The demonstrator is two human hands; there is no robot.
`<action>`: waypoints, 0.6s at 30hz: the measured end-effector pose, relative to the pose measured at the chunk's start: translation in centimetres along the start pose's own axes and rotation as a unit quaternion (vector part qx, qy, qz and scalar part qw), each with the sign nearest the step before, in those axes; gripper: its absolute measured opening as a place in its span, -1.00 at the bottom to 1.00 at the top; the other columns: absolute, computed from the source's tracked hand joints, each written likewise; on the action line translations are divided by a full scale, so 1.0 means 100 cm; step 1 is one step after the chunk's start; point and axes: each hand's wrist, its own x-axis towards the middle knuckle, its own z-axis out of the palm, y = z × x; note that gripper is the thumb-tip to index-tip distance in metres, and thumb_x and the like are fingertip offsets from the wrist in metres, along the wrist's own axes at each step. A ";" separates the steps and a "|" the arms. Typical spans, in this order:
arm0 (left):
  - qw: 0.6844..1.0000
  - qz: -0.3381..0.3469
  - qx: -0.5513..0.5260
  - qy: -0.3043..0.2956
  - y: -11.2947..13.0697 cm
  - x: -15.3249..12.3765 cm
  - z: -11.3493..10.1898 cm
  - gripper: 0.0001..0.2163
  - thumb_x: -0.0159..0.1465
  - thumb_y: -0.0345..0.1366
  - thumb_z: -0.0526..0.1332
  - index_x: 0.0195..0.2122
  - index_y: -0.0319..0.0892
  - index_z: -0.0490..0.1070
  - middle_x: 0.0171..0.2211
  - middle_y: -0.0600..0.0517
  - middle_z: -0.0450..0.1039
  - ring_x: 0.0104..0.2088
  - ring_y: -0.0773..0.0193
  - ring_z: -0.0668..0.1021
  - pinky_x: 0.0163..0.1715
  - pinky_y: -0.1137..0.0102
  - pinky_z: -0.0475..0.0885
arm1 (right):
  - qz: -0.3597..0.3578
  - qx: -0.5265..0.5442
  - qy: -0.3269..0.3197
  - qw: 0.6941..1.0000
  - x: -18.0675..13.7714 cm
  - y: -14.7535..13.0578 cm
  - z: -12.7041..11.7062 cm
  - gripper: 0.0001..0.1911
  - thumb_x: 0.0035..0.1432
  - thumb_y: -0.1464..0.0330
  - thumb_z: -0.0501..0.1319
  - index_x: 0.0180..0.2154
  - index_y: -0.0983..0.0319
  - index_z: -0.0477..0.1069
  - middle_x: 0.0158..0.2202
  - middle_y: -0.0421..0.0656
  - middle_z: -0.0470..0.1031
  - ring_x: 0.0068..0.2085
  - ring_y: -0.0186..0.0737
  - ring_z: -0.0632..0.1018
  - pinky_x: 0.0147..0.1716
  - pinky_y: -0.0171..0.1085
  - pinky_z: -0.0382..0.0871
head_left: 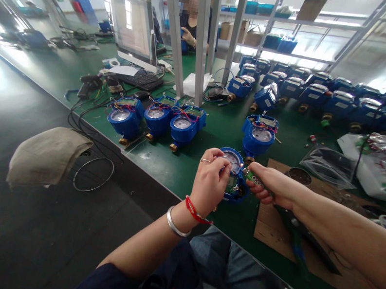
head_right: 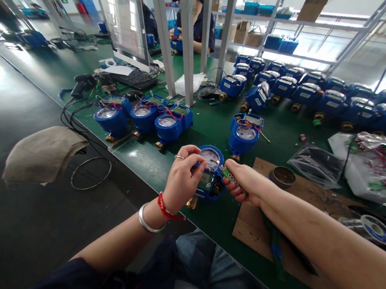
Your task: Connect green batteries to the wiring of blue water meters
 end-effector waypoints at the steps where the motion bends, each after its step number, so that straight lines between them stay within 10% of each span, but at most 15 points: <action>1: 1.000 0.001 0.001 0.001 0.000 0.000 0.000 -0.89 0.31 -0.36 0.11 -0.33 -0.21 0.39 -0.12 -0.11 0.31 -0.06 0.18 0.41 -0.01 0.24 0.36 | 0.002 0.003 -0.001 1.000 0.000 0.000 0.000 -0.58 0.18 0.09 -0.08 -0.56 0.24 0.13 -0.68 -0.35 -0.01 -0.72 -0.56 0.00 -0.75 -0.51 -0.21; 13: 1.000 0.011 -0.001 -0.003 0.000 -0.002 0.002 -0.91 0.31 -0.37 0.11 -0.32 -0.21 0.38 -0.05 -0.13 0.31 0.01 0.15 0.40 0.04 0.19 0.35 | 0.007 0.027 -0.017 0.999 0.000 0.002 -0.003 -0.57 0.18 0.06 -0.07 -0.56 0.23 0.14 -0.68 -0.35 -0.01 -0.71 -0.55 0.00 -0.74 -0.49 -0.20; 18: 1.000 -0.004 -0.002 -0.001 -0.003 -0.001 0.000 -0.91 0.31 -0.37 0.11 -0.31 -0.20 0.38 -0.04 -0.14 0.32 0.01 0.15 0.40 0.03 0.19 0.35 | -0.137 -0.047 0.112 0.983 0.001 0.007 -0.006 -0.46 0.12 -0.11 0.00 -0.49 0.24 0.26 -0.61 -0.26 0.16 -0.64 -0.46 0.16 -0.67 -0.41 -0.01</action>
